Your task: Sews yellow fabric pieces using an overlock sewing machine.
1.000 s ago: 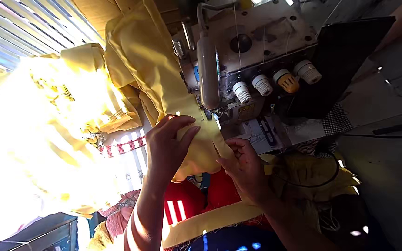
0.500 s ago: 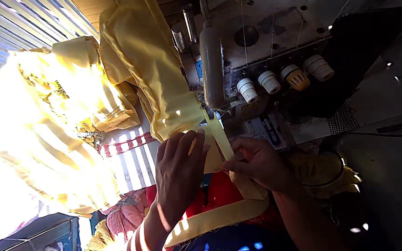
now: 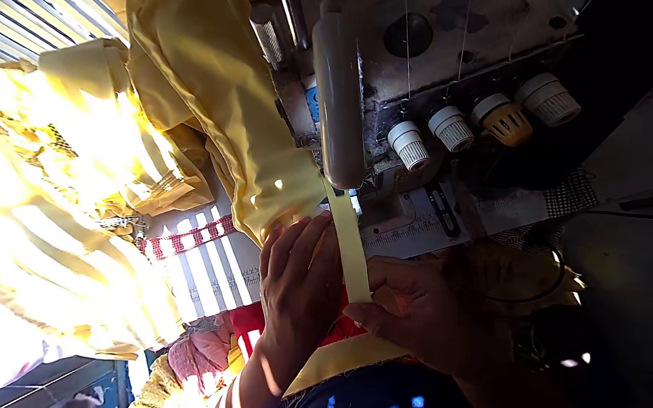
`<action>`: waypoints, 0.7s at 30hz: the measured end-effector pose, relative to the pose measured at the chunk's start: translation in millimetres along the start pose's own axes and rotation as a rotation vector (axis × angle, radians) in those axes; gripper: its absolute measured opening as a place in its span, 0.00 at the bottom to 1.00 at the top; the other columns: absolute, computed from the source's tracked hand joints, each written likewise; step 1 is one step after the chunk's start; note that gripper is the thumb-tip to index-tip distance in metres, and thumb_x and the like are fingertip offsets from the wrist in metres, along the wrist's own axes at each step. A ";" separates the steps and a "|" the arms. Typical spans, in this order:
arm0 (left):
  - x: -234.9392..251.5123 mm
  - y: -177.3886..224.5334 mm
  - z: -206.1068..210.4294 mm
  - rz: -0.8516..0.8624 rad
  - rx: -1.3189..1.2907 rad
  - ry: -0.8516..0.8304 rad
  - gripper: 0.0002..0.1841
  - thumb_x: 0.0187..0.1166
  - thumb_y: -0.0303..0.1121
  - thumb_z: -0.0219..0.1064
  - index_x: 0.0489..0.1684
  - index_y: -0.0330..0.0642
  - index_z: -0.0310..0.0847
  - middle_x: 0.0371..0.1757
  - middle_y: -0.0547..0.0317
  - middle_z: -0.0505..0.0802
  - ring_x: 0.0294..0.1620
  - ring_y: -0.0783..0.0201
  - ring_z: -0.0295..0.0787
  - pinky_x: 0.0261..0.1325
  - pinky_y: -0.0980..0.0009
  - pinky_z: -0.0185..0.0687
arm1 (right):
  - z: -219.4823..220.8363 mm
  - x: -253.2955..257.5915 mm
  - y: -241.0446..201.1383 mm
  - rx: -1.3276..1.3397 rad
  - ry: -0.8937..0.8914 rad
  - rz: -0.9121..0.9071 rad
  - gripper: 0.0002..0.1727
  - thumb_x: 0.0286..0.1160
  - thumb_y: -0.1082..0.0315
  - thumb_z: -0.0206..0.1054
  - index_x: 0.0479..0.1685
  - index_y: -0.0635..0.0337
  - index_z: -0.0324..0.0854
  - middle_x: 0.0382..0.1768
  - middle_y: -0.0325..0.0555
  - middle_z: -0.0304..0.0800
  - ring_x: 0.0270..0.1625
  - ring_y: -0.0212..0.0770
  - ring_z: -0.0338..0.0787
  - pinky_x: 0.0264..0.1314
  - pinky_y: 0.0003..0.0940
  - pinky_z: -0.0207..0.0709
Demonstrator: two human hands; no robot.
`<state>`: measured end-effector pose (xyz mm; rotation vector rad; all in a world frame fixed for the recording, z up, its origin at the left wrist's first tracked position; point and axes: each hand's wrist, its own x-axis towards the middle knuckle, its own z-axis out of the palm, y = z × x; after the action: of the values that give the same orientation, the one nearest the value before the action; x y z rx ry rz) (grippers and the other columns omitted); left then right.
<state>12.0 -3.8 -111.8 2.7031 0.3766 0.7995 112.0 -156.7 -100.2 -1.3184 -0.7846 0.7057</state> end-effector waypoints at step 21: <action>11.3 0.7 2.8 -0.025 0.061 0.060 0.15 0.83 0.33 0.66 0.64 0.44 0.91 0.72 0.57 0.89 0.67 0.57 0.83 0.69 0.58 0.71 | 9.7 -31.0 7.7 -0.425 0.234 -0.196 0.11 0.75 0.64 0.76 0.28 0.60 0.87 0.42 0.43 0.91 0.49 0.28 0.90 0.50 0.17 0.85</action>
<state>22.9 -1.3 -108.3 2.7295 0.4551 0.8771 86.4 -175.7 -110.1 -1.6431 -0.8865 0.2264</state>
